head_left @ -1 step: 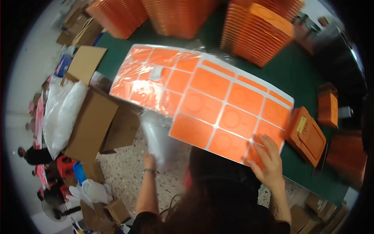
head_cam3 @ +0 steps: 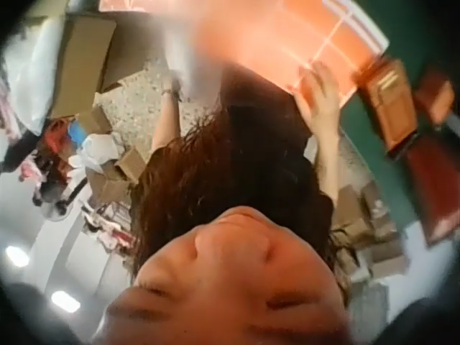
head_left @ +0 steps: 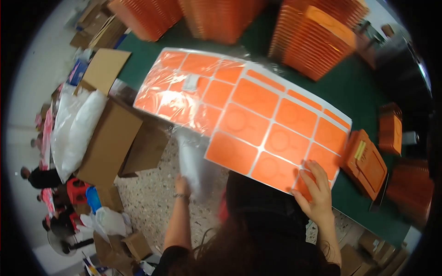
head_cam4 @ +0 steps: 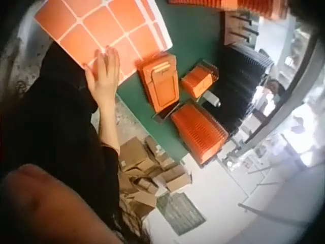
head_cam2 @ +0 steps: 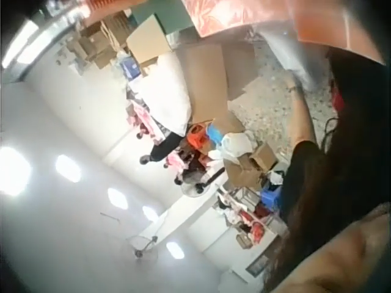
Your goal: Applying circular adhesive components and stickers to orange phone cases using a manual assembly jig.
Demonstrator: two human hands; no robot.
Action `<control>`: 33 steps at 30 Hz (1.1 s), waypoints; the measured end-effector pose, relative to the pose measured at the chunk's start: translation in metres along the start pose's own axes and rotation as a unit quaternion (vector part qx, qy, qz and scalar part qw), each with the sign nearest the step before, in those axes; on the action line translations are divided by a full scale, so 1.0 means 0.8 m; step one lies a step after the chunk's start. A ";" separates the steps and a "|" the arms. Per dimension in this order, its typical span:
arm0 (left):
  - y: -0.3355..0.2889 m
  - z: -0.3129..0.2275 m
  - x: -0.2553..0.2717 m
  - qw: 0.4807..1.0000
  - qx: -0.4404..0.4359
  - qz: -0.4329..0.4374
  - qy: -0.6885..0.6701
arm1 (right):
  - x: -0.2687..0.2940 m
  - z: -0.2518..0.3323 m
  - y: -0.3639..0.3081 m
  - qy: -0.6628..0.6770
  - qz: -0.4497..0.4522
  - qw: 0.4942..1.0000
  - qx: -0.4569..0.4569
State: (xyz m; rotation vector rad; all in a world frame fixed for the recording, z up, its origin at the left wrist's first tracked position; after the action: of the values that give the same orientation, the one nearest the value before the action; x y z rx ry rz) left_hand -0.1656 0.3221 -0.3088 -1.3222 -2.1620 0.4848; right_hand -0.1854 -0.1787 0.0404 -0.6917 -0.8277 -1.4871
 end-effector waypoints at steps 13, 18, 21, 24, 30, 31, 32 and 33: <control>0.256 0.001 -0.150 0.983 -0.163 -0.087 0.001 | -0.032 0.010 0.011 -0.045 0.033 0.998 -0.021; 0.090 -0.045 -0.160 0.953 -0.273 0.127 0.018 | -0.032 0.011 0.016 -0.047 0.047 0.998 -0.017; -0.065 -0.113 -0.205 0.902 -0.286 0.314 0.079 | -0.030 0.001 0.011 -0.027 0.036 0.999 -0.029; -0.286 -0.228 -0.244 0.824 -0.229 0.514 0.063 | -0.028 0.005 0.006 0.052 0.035 0.998 -0.020; -0.384 -0.221 -0.319 0.770 -0.196 0.607 0.023 | 0.011 -0.006 -0.027 0.003 -0.023 0.999 -0.039; -0.383 -0.216 -0.324 0.785 -0.149 0.602 -0.008 | 0.015 -0.009 -0.035 0.005 -0.032 0.999 -0.043; -0.386 -0.220 -0.328 0.778 -0.153 0.609 0.000 | 0.015 -0.013 -0.043 0.005 -0.032 0.999 -0.032; -0.388 -0.226 -0.327 0.771 -0.182 0.609 0.032 | 0.017 -0.016 -0.047 0.005 -0.031 0.999 -0.020</control>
State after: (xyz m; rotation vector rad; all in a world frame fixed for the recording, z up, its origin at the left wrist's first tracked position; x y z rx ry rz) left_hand -0.1730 -0.0477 -0.0631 -2.8393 -1.0575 0.4453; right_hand -0.2237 -0.1964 0.0407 -0.6926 -0.8191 -1.5657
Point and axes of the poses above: each hand's wrist, its own y-axis towards the middle knuckle, its own x-axis out of the back of the hand, z = x × y, the point moved 7 cm from there along y, towards the middle knuckle, and after that the axes turned 7 degrees about -x, right-handed, at the moved point
